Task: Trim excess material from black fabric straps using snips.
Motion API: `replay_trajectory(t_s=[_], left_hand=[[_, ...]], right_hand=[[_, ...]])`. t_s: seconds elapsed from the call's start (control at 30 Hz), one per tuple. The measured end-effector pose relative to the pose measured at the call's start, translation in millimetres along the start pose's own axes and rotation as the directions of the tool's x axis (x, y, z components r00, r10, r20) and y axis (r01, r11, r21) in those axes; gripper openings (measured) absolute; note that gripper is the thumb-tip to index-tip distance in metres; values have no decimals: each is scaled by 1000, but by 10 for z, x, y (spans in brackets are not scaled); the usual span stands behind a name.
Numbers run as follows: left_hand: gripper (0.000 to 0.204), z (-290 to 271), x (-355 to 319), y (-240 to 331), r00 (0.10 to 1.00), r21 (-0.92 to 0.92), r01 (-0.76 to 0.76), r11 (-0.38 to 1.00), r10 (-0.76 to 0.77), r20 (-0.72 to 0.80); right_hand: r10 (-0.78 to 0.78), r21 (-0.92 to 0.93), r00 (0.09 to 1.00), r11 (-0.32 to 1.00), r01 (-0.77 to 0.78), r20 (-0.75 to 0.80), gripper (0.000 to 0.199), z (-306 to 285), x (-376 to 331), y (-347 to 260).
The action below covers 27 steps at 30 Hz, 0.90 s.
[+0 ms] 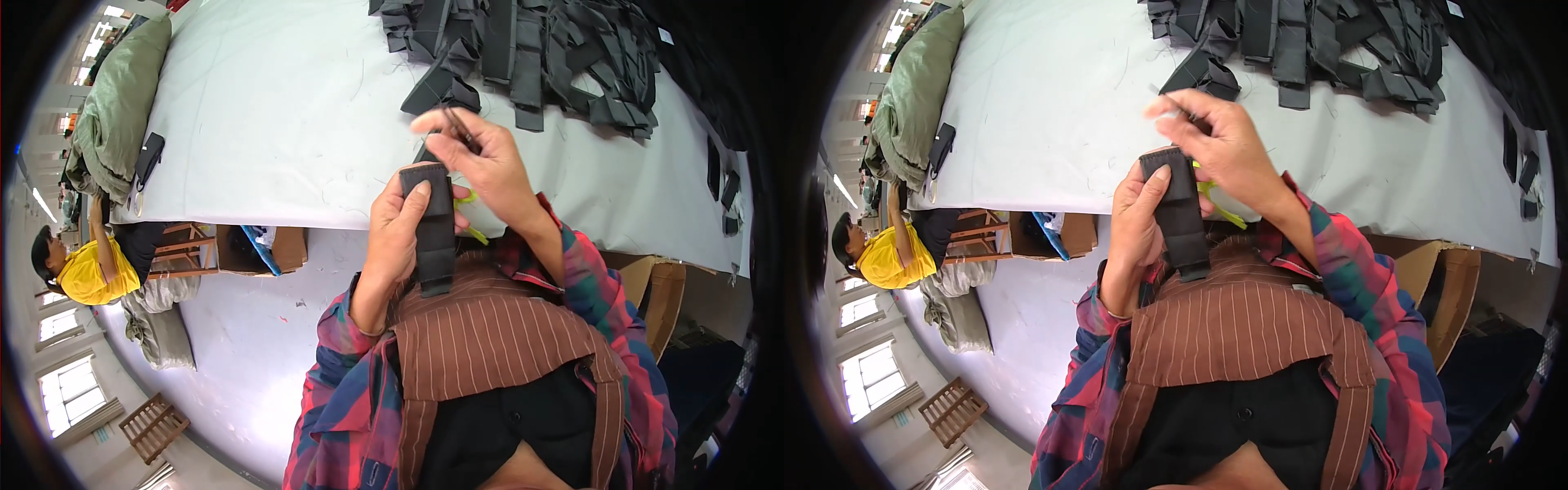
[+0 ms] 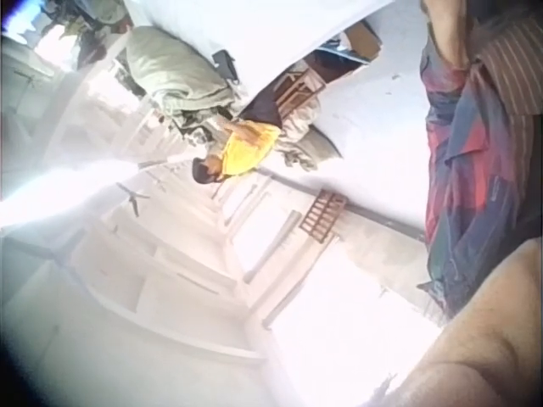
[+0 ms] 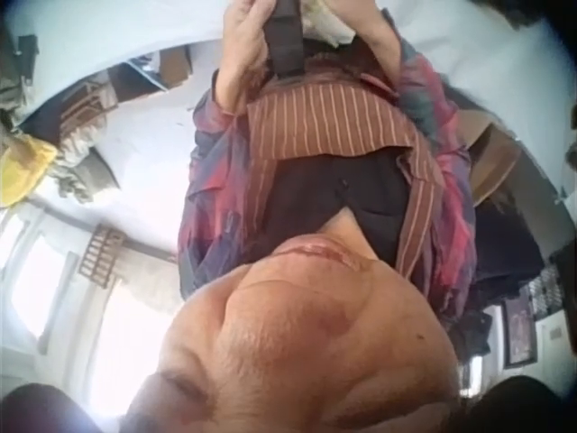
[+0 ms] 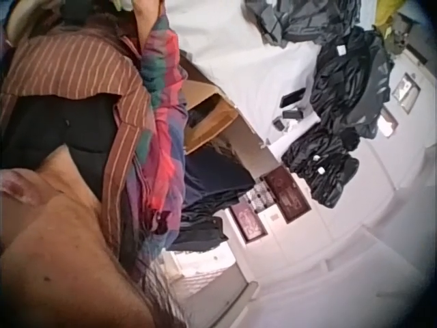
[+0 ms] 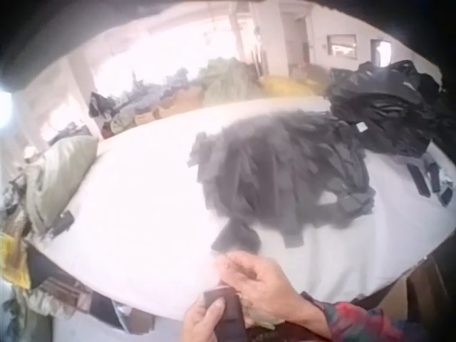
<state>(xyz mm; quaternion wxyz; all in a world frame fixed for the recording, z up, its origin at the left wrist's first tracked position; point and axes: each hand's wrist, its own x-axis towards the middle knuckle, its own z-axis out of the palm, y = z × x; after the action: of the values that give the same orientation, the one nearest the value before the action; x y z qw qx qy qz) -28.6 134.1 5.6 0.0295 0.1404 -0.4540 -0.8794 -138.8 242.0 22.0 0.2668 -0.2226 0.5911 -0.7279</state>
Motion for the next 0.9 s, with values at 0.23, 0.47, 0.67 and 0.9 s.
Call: replay_trajectory(t_s=[0.23,0.47,0.67,0.9], left_hand=[[27,-181,54,25,997,-100,30,995,-36,-64],[26,-230,113,32,998,-171,46,984,-55,-45],[28,-220,131,16,996,-139,70,988,-78,-52],[30,-199,147,14,996,-164,68,984,-76,-41]], right_hand=[[-360,-638,933,713,290,21,25,-335,-49,81],[-415,-744,902,566,356,115,18,-384,-51,171],[-430,-749,886,528,401,171,17,-364,-5,218],[-458,-774,866,468,427,201,17,-353,38,216]])
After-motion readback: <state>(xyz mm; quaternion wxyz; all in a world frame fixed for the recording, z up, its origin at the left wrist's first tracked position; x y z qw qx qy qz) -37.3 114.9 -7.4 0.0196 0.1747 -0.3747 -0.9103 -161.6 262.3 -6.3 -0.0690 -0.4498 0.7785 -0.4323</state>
